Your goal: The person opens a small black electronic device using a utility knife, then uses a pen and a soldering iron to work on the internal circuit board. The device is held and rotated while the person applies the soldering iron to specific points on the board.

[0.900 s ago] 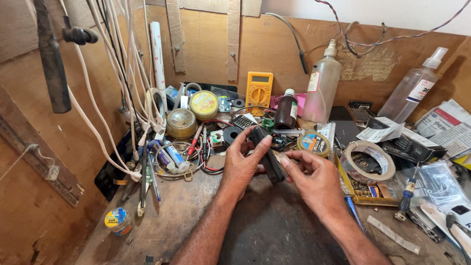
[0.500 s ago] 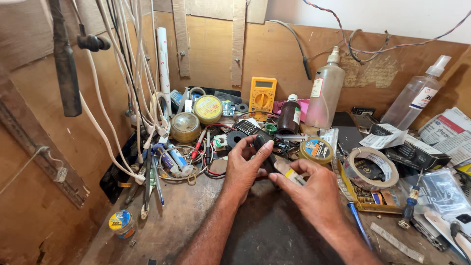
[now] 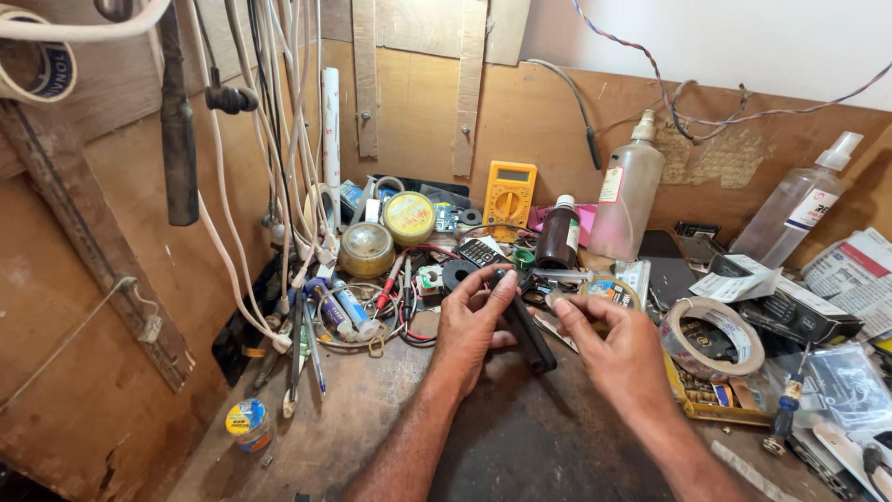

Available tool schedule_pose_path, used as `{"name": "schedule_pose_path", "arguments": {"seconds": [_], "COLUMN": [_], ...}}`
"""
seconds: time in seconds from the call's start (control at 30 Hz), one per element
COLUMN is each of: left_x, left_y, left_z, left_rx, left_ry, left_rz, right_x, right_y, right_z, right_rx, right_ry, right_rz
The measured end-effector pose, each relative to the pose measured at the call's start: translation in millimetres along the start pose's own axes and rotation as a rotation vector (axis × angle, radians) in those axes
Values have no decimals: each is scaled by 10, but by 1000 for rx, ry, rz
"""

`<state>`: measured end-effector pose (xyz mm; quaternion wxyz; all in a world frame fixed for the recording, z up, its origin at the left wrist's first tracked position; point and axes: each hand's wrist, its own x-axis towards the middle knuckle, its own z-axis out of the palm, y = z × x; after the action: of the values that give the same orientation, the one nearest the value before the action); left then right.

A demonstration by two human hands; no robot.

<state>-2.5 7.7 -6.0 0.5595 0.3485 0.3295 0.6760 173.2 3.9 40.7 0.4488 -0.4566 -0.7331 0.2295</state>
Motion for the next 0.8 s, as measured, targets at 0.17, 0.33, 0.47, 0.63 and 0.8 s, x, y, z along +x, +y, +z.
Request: {"name": "schedule_pose_path", "arguments": {"seconds": [0.17, 0.33, 0.47, 0.63, 0.8], "left_x": [7, 31, 32, 32, 31], "left_y": [-15, -37, -44, -46, -45], "left_z": [-20, -27, -34, -37, -38], "left_rx": [-13, 4, -7, -4, 19], "left_ry": [-7, 2, -10, -20, -36], "left_rz": [-3, 16, 14, 7, -10], "right_x": [53, 85, 75, 130, 252], "right_y": [-117, -245, -279, -185, -74], "right_z": [95, 146, 133, 107, 55], "right_rx": [47, -125, -192, -110, 78], "right_ry": [-23, -18, -1, -80, -226], "right_rz": [104, 18, 4, 49, 261]}}
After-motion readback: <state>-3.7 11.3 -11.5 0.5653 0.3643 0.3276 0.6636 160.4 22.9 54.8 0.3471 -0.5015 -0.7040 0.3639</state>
